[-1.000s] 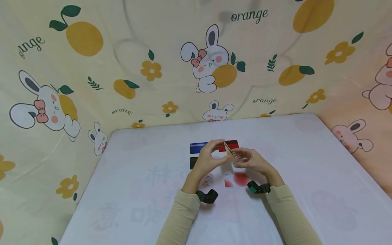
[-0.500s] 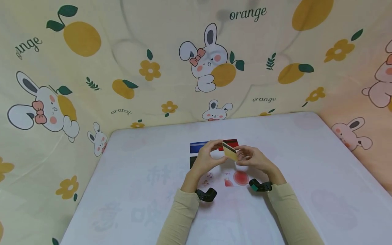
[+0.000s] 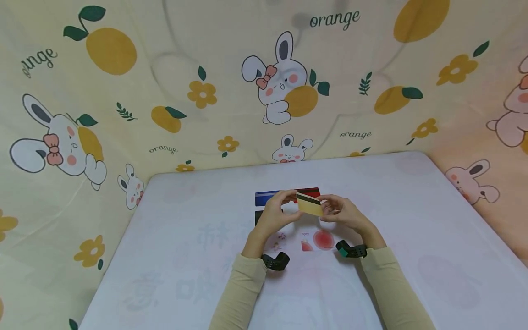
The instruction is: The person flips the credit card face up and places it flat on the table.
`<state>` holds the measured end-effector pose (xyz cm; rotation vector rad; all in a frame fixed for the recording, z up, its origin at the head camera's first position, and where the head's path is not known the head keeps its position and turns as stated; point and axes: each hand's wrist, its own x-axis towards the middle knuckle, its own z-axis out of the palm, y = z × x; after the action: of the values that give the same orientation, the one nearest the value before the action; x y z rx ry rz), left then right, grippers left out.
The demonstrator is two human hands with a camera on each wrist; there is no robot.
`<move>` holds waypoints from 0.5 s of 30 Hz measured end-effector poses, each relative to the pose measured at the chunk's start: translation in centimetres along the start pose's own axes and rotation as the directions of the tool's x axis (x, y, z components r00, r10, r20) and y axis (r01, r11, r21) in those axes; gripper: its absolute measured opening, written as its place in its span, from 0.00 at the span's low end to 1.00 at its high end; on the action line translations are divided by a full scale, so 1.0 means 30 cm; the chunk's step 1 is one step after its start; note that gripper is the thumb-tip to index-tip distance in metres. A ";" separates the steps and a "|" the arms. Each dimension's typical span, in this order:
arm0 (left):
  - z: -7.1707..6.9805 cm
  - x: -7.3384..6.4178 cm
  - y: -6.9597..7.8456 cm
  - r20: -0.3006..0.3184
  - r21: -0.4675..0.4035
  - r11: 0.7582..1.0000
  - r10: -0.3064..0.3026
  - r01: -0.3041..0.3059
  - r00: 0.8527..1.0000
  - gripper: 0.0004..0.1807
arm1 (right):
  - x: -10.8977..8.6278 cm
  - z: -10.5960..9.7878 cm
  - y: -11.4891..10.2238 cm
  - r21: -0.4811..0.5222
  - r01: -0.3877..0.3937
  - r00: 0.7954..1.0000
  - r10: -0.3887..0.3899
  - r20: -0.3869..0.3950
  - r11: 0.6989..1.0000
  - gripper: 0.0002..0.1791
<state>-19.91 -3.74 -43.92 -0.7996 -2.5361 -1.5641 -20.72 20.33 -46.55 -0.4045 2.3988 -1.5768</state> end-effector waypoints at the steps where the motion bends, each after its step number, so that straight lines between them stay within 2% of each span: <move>1: 0.000 0.001 -0.001 0.004 0.009 1.000 -0.004 0.004 1.000 0.31 | 0.000 -0.001 0.001 0.000 0.001 1.000 -0.001 -0.004 1.000 0.33; 2: 0.004 0.003 -0.018 0.006 0.033 0.999 -0.002 0.002 1.000 0.31 | 0.000 -0.001 0.002 0.001 0.005 1.000 -0.005 -0.007 1.000 0.33; 9: 0.007 0.001 -0.028 0.029 0.097 0.995 -0.035 0.032 0.999 0.31 | -0.001 -0.010 0.011 -0.013 0.021 1.000 -0.021 -0.020 1.000 0.32; 15: 0.015 -0.001 -0.040 0.063 0.133 0.988 -0.085 0.077 0.994 0.31 | -0.002 -0.013 0.021 -0.040 -0.016 1.000 0.015 -0.025 0.999 0.33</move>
<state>-20.35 -3.79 -45.12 -0.7563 -2.7189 -1.3963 -20.87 20.93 -46.96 -0.3760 2.4497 -1.5377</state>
